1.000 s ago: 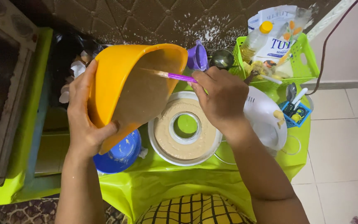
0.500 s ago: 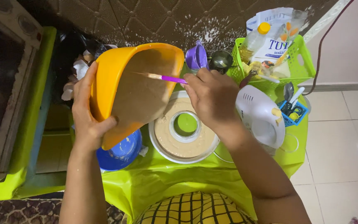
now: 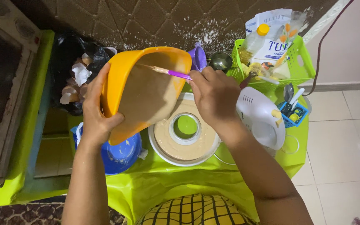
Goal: Pouring mixed cake batter from a bowl into a bundt cake pan.
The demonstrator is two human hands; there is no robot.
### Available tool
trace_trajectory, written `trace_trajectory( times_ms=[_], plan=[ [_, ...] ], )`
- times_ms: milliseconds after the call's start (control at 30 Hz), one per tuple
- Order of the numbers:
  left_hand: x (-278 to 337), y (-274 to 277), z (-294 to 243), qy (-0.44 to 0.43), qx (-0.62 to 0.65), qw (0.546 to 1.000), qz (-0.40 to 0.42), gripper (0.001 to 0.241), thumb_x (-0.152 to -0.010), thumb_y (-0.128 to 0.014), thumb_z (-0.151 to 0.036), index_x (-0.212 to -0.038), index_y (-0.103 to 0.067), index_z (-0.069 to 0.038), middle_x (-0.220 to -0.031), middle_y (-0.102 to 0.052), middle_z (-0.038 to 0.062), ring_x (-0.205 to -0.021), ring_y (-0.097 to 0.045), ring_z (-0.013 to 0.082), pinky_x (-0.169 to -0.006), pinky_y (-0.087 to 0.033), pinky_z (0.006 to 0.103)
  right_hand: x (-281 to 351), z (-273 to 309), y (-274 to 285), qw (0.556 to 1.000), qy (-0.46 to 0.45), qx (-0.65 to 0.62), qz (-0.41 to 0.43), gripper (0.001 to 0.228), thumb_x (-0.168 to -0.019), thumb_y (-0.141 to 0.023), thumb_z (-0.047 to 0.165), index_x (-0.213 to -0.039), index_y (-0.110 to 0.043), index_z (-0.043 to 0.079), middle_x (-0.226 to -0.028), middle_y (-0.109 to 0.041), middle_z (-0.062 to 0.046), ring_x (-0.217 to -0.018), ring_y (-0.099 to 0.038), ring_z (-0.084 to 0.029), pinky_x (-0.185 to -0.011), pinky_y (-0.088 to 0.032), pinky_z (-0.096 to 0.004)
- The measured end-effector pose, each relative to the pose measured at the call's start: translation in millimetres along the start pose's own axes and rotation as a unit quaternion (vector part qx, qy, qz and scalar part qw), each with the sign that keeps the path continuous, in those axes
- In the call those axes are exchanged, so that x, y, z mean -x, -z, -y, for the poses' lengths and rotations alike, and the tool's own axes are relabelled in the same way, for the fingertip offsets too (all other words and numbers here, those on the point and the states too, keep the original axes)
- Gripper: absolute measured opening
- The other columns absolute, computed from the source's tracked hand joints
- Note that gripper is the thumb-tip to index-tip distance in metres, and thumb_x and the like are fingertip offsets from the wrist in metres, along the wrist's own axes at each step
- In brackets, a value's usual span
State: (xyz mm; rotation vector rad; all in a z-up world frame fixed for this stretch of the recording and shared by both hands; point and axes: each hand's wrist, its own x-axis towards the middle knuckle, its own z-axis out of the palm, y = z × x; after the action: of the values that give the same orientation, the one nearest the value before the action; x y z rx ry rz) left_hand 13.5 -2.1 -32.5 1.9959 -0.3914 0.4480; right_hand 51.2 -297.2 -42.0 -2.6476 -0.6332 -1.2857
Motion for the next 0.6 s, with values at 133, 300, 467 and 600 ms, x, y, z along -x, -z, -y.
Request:
trace_trajectory(
  times_ms=[133, 300, 467, 600],
  plan=[
    [-5.6, -5.7, 2.2, 0.017, 0.013, 1.000, -0.011, 0.108, -0.055, -0.062, -0.001, -0.160, -0.040, -0.017, -0.145, -0.046, 0.023, -0.136, -0.044, 0.0376, -0.117, -0.028, 0.0523, -6.5, 4.2, 3.8, 0.998, 0.014, 0.048, -0.025, 0.007, -0.099, -0.066, 0.033, -0.101, -0.071, 0.028, -0.081, -0.053, 0.004, -0.066, -0.059, -0.022, -0.055, -0.048, -0.038],
    [-11.1, -8.4, 11.1, 0.025, 0.048, 0.998, -0.017, 0.107, -0.056, -0.060, -0.001, -0.159, -0.041, -0.016, -0.144, -0.047, 0.019, -0.137, -0.042, 0.0309, -0.118, -0.031, 0.0456, -12.6, 5.6, 1.2, 0.997, 0.036, 0.070, -0.023, 0.008, -0.099, -0.065, 0.033, -0.101, -0.069, 0.028, -0.082, -0.052, 0.005, -0.069, -0.059, -0.020, -0.056, -0.048, -0.036],
    [-13.6, -11.4, 8.2, 0.045, 0.090, 0.995, -0.027, 0.107, -0.055, -0.056, 0.002, -0.159, -0.036, -0.012, -0.149, -0.045, 0.021, -0.140, -0.043, 0.0330, -0.116, -0.036, 0.0466, -8.3, 10.3, -5.9, 0.996, 0.064, 0.052, -0.023, 0.013, -0.101, -0.057, 0.030, -0.098, -0.069, 0.028, -0.082, -0.052, 0.002, -0.069, -0.056, -0.021, -0.058, -0.045, -0.036],
    [-14.8, -9.9, 11.3, 0.033, 0.099, 0.994, -0.033, 0.106, -0.055, -0.056, 0.001, -0.159, -0.036, -0.010, -0.152, -0.042, 0.021, -0.145, -0.039, 0.0339, -0.118, -0.035, 0.0456, 10.4, 13.8, -16.8, 0.995, 0.087, 0.045, 0.008, 0.010, -0.099, -0.061, 0.029, -0.096, -0.070, 0.028, -0.081, -0.054, 0.001, -0.072, -0.056, -0.022, -0.059, -0.044, -0.035]
  ],
)
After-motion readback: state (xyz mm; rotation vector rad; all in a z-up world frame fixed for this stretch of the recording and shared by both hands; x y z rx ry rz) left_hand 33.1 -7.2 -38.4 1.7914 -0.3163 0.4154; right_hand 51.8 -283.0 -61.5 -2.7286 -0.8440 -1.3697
